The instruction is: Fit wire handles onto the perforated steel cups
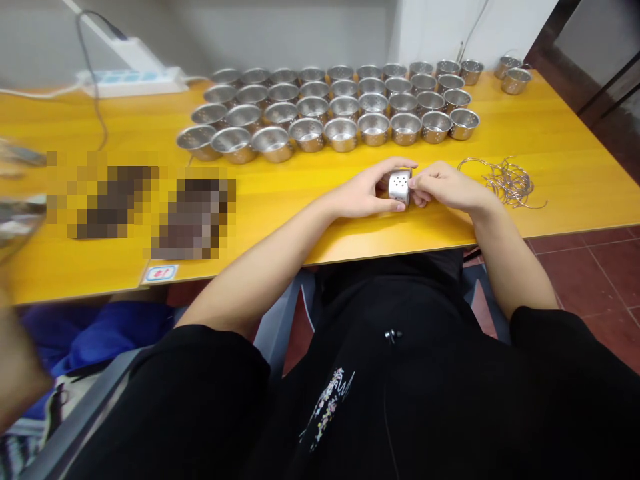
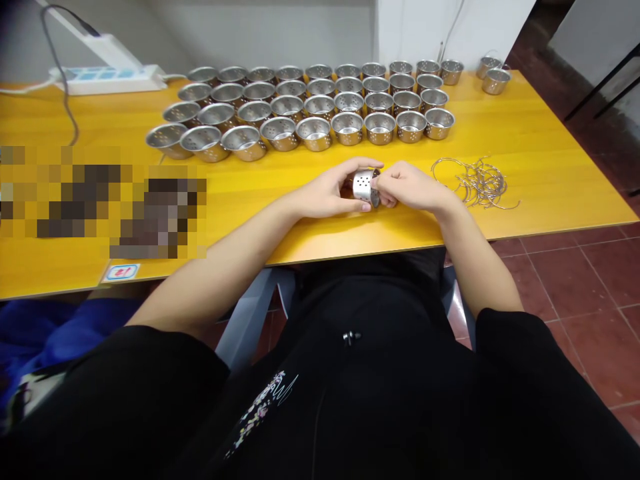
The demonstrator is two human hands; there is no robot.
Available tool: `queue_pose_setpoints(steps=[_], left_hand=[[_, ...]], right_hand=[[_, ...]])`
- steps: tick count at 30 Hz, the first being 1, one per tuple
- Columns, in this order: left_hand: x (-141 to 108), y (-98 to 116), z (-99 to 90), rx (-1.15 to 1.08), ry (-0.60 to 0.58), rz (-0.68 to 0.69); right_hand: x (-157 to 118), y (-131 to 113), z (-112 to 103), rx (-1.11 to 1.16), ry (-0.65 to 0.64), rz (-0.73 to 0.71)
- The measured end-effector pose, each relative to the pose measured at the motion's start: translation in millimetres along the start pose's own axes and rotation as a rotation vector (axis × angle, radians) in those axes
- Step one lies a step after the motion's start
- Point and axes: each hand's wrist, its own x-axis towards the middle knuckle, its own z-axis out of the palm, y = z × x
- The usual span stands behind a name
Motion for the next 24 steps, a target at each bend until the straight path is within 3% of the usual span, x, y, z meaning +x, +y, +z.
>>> queue_pose_setpoints(steps=[14,19,24], left_hand=[[-4.1,-12.3,-9.8,0.152,0.02,0.086],[-5.4,-10.4,-8.2,0.153,-0.014,0.092],[-2.1,-5.5,0.9,0.182,0.037,0.104]], right_hand=[[3.0,10.8,-3.3,0.14,-0.17,-0.042],[6.0,15.4,-1.4,0.125,-0.147,-0.061],[7.6,16.3,-0.6,0.129,-0.128,-0.067]])
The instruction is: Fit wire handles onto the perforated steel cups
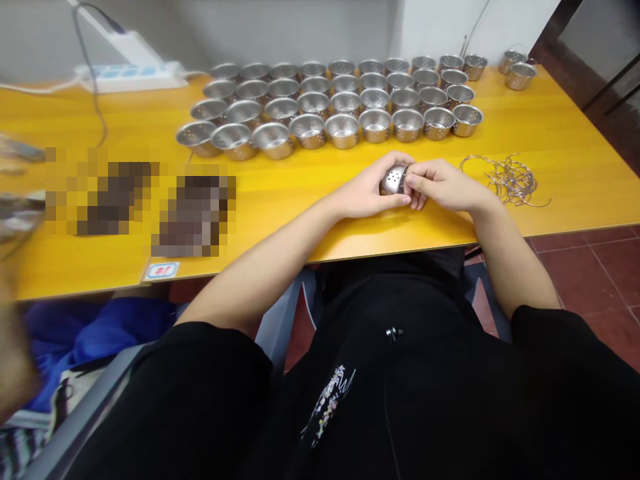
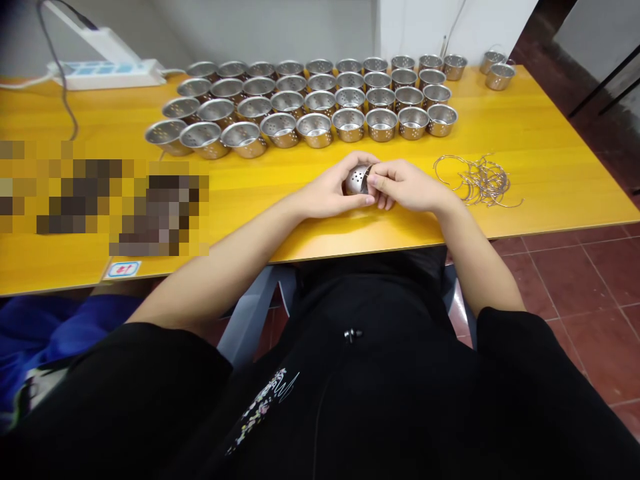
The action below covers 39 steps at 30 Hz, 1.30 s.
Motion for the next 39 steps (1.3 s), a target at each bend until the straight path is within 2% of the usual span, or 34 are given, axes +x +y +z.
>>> queue_pose_setpoints(steps=[5,12,18,25,32,39], left_hand=[[2.4,-0.1,2.5,-0.012,0.0,0.032],[1.2,-5.9,0.0,-0.025,0.07,0.049],[2.8,-9.7,0.7,-0.099,0.097,0.115],[5.5,-7.1,3.7,-0.146,0.1,0.06],[8.1,-23.6,5.8,-0.083,0.258,0.024],[10.7,-11.5,2.0,-0.064,0.29,0.021]], right_hand=[[0.3,-0.2,-1.1,0.001,0.055,-0.004],[-0.1,-4.0,0.5,0.046,0.024,-0.064],[-1.4,-9.3,2.9,0.048,0.051,-0.088],[0.4,-9.5,5.9,0.035,0.06,-0.084],[-0.9,-13.7,11.2,0.037,0.054,-0.085],[-3.2,-19.3,13.6,0.027,0.059,-0.076]])
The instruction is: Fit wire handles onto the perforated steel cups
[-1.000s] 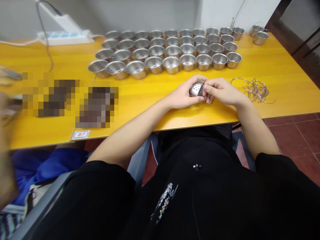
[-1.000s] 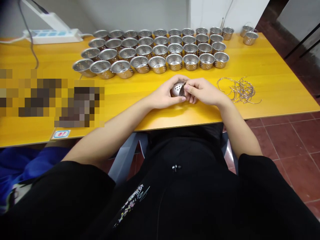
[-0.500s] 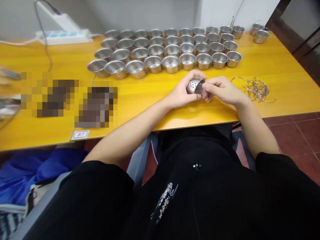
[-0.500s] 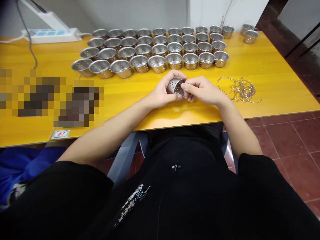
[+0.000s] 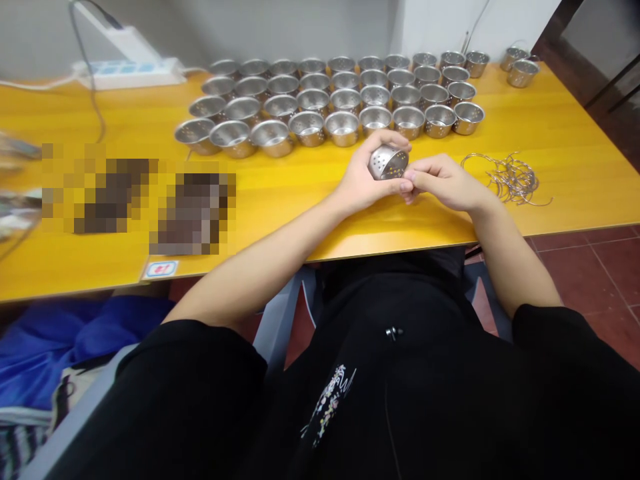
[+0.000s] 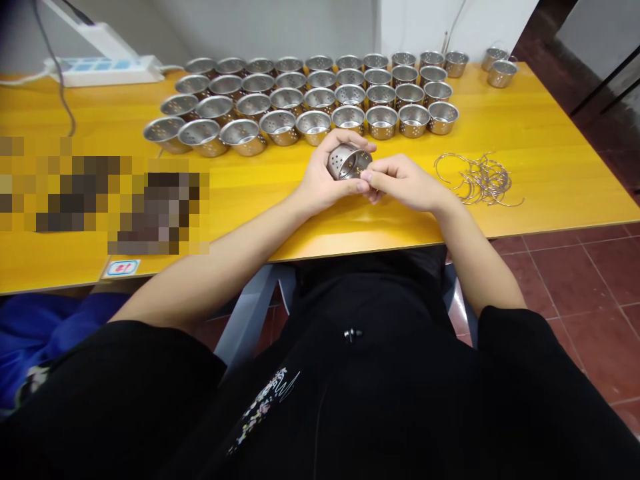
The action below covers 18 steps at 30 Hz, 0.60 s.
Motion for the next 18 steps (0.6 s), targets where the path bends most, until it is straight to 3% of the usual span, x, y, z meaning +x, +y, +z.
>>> queue_pose_setpoints(steps=[18], left_hand=[[-1.6,8.3,4.4,-0.042,-0.016,-0.038]], right_hand=[[0.5,-1.6,11.0,-0.042,0.037,-0.053]])
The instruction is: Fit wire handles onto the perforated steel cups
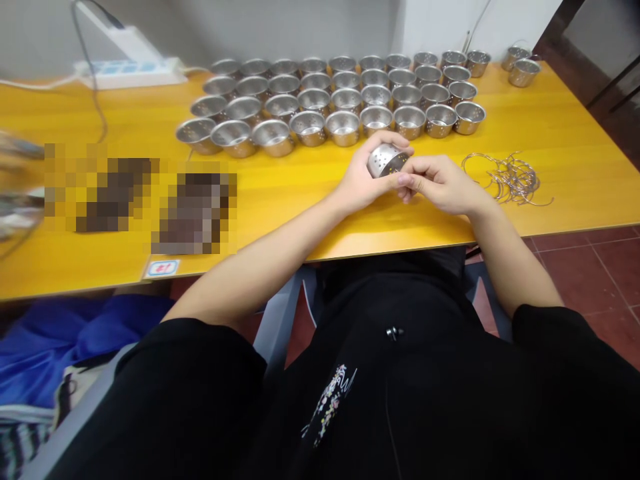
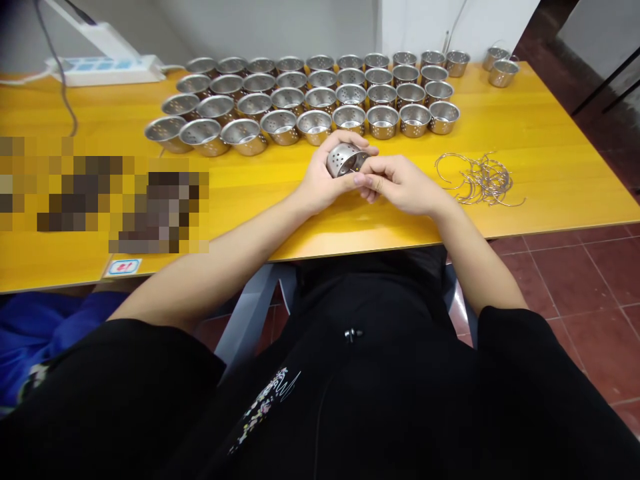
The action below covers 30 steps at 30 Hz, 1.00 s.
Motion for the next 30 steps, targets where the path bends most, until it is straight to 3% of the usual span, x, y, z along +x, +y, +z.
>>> queue_pose_setpoints(steps=[11,21,30], left_hand=[[-1.0,-28.1,3.0,-0.162,-0.016,-0.102],[-2.8,-11.2,7.6,-0.156,-0.088,-0.127],[-3.9,-9.7,7.5,-0.094,-0.091,-0.096]], right_hand=[[-0.8,2.7,-0.7,-0.019,-0.058,-0.024],[1.0,8.5,-2.5,-0.116,-0.06,-0.078],[0.3,14.9,-3.6,-0.111,-0.075,-0.09]])
